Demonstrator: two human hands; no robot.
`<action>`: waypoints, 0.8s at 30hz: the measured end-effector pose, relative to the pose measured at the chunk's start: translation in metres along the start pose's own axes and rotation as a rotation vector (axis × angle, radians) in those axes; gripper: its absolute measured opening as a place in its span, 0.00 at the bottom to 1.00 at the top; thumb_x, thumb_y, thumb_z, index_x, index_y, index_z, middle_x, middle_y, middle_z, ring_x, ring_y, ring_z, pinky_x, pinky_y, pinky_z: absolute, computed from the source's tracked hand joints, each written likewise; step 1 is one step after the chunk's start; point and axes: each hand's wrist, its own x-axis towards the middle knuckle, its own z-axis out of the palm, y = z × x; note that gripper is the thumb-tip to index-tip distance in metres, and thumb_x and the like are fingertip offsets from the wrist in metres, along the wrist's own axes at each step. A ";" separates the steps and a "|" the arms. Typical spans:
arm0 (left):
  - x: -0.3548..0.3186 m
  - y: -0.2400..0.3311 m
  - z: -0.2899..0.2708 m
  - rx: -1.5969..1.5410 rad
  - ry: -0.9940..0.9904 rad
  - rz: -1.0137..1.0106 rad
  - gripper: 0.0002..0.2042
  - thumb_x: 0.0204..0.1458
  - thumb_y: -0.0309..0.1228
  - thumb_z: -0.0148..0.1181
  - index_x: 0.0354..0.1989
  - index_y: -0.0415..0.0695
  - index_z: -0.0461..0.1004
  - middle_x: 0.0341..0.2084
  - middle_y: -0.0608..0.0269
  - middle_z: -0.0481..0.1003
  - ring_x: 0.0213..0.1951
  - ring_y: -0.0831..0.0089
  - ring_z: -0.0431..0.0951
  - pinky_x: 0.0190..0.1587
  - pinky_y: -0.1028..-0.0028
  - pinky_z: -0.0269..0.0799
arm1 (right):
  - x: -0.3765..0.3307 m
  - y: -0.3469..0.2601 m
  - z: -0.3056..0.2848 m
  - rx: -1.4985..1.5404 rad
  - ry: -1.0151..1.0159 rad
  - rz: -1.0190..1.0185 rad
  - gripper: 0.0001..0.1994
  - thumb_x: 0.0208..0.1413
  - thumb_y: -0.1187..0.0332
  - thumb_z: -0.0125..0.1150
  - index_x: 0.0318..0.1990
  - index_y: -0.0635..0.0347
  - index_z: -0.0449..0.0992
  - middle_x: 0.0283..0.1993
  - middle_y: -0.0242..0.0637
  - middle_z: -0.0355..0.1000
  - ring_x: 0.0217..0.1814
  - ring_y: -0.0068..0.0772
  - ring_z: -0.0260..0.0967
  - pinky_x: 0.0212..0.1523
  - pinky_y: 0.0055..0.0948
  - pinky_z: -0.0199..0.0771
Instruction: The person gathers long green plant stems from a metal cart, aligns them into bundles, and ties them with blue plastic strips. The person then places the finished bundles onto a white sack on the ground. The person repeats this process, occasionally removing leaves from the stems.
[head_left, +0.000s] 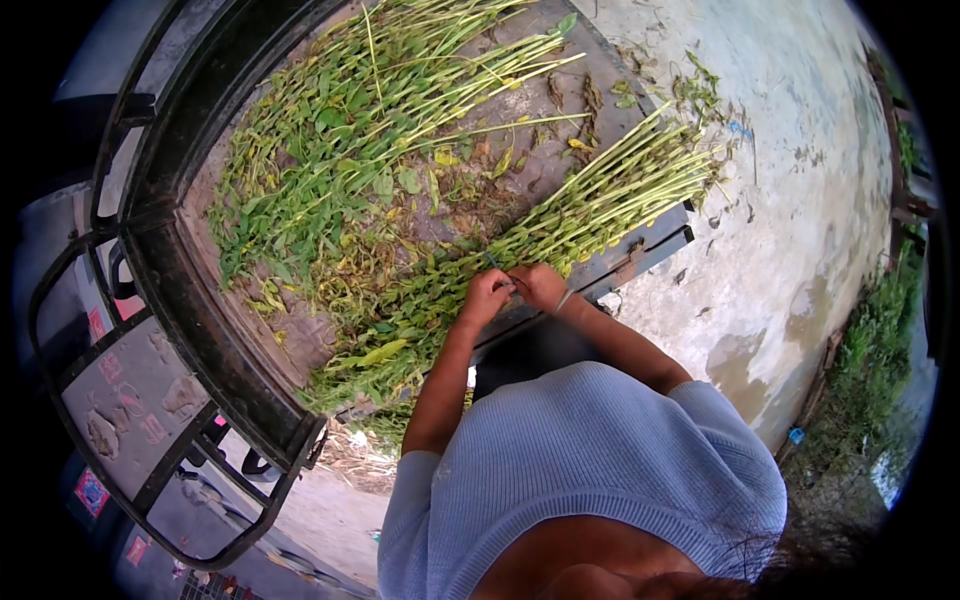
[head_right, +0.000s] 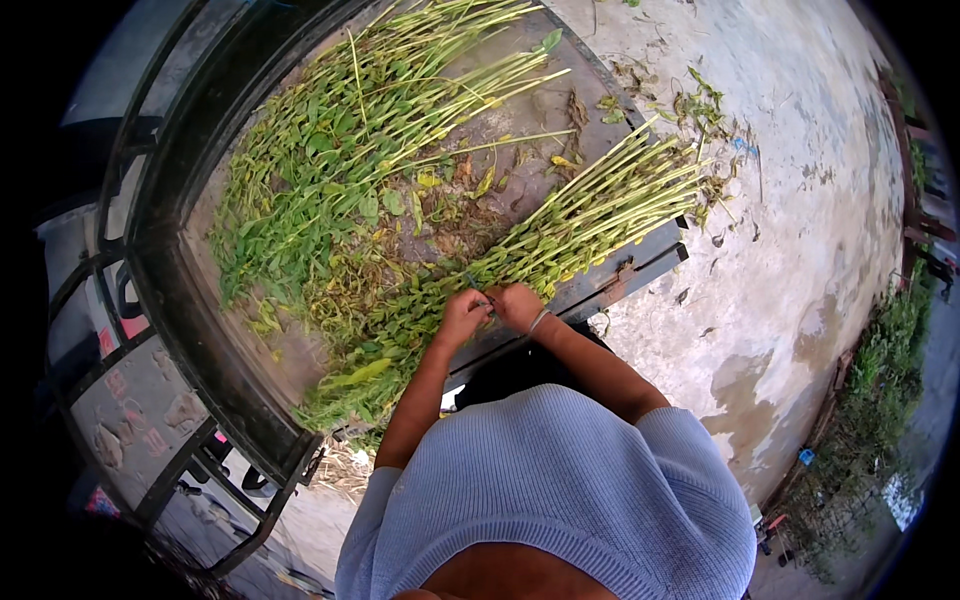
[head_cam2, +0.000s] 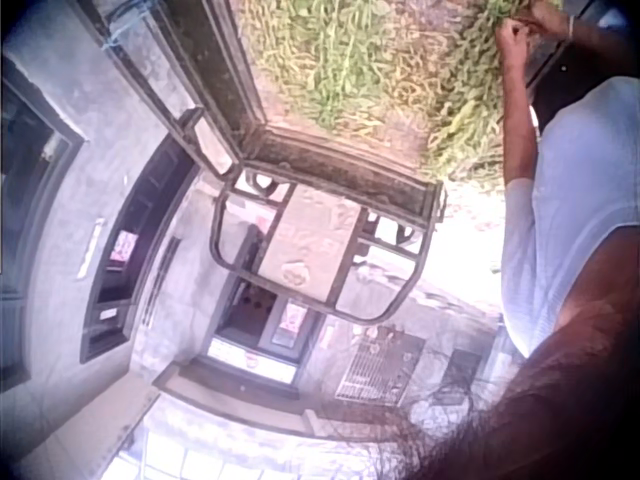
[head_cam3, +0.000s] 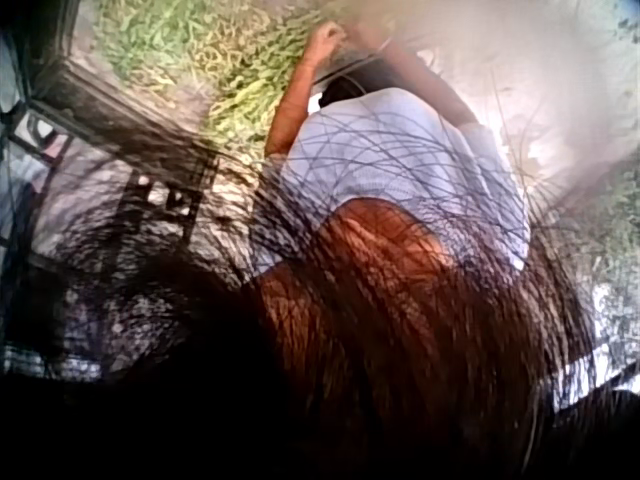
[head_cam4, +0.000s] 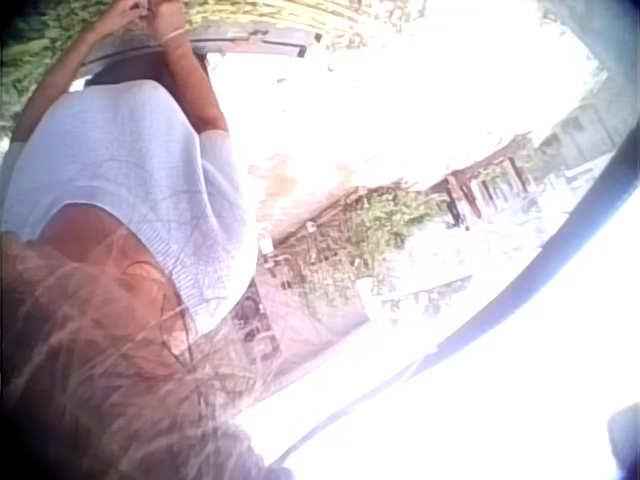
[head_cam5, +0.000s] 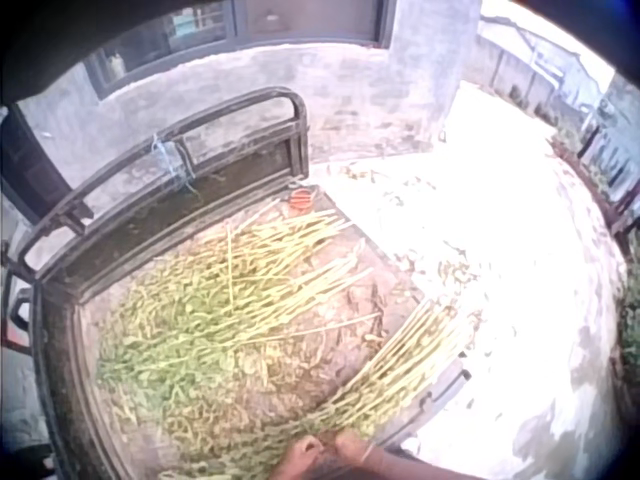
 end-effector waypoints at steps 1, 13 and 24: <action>0.000 0.000 -0.001 -0.015 0.006 0.012 0.04 0.44 0.21 0.56 0.25 0.37 0.68 0.17 0.63 0.71 0.19 0.79 0.72 0.22 0.79 0.67 | 0.002 0.001 0.002 -0.033 -0.002 -0.012 0.03 0.41 0.74 0.54 0.26 0.61 0.70 0.22 0.45 0.67 0.27 0.49 0.67 0.27 0.36 0.67; 0.023 0.022 -0.027 0.076 -0.298 -0.101 0.07 0.46 0.26 0.56 0.24 0.39 0.65 0.15 0.63 0.71 0.20 0.76 0.74 0.22 0.75 0.68 | -0.021 -0.012 0.010 0.564 0.217 0.384 0.03 0.46 0.75 0.54 0.23 0.61 0.71 0.16 0.28 0.64 0.18 0.19 0.59 0.19 0.22 0.58; 0.018 0.025 -0.035 -0.378 -0.268 -0.275 0.05 0.44 0.19 0.57 0.26 0.39 0.67 0.28 0.58 0.72 0.29 0.75 0.74 0.32 0.75 0.73 | -0.016 -0.016 0.007 0.541 0.172 0.213 0.02 0.45 0.75 0.53 0.24 0.60 0.69 0.19 0.32 0.65 0.20 0.27 0.63 0.21 0.26 0.61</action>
